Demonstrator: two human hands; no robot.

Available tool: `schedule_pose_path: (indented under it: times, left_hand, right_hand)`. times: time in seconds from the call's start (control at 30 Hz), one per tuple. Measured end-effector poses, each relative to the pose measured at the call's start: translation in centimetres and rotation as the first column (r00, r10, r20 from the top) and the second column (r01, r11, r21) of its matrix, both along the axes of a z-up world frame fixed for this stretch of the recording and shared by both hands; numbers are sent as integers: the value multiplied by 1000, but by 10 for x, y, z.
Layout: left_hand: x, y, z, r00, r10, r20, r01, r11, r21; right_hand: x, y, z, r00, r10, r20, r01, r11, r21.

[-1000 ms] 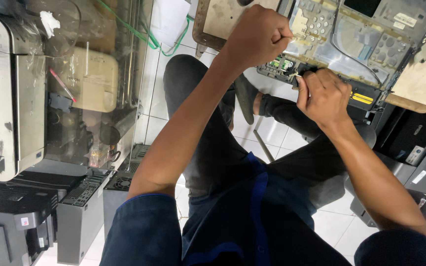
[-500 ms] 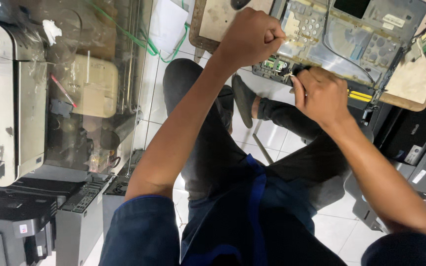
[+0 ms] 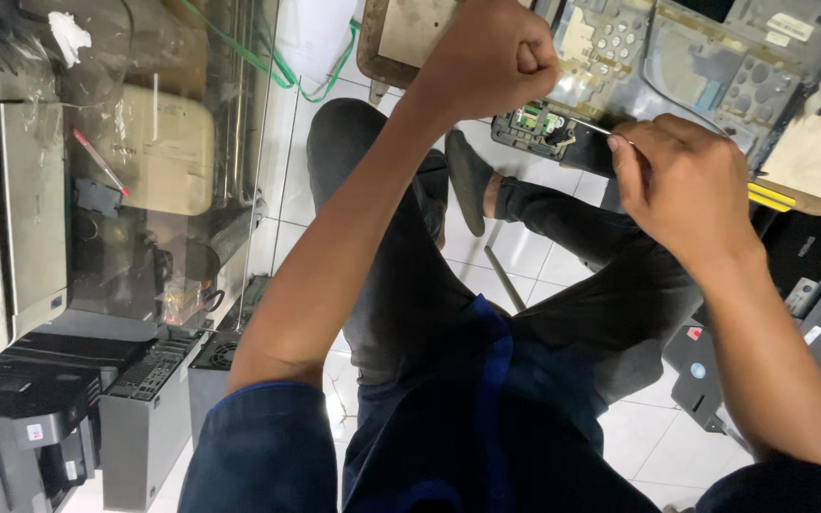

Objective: The person uses a screwdriver to remove screws from a disassembled printer on a workbench. They then manipulate internal components and wires by hand, adjusting parts within the device's chassis.

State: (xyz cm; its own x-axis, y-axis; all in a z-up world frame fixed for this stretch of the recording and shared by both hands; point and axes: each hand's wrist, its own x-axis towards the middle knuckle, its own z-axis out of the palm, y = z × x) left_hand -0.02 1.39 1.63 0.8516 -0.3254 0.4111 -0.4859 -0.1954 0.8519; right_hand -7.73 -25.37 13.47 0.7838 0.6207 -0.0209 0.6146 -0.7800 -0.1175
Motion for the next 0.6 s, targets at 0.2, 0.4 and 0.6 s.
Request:
schedule_pose_path:
  times: [0.2,0.4,0.6]
  left_hand:
    - [-2,-5,0,997,32,-68,-31,999,25]
    - [-6,-3,10,975,31,-218,-23,999,38]
    - [-5,-1,11,987,4,-161,0,1000,25]
  right_hand:
    - [9,5,-15,999,36,-21,-33,993,113]
    - [14,6,-12,994,48,-98,-33,988,153]
    - [16,1,-15,994,68,-81,-55,987,148]
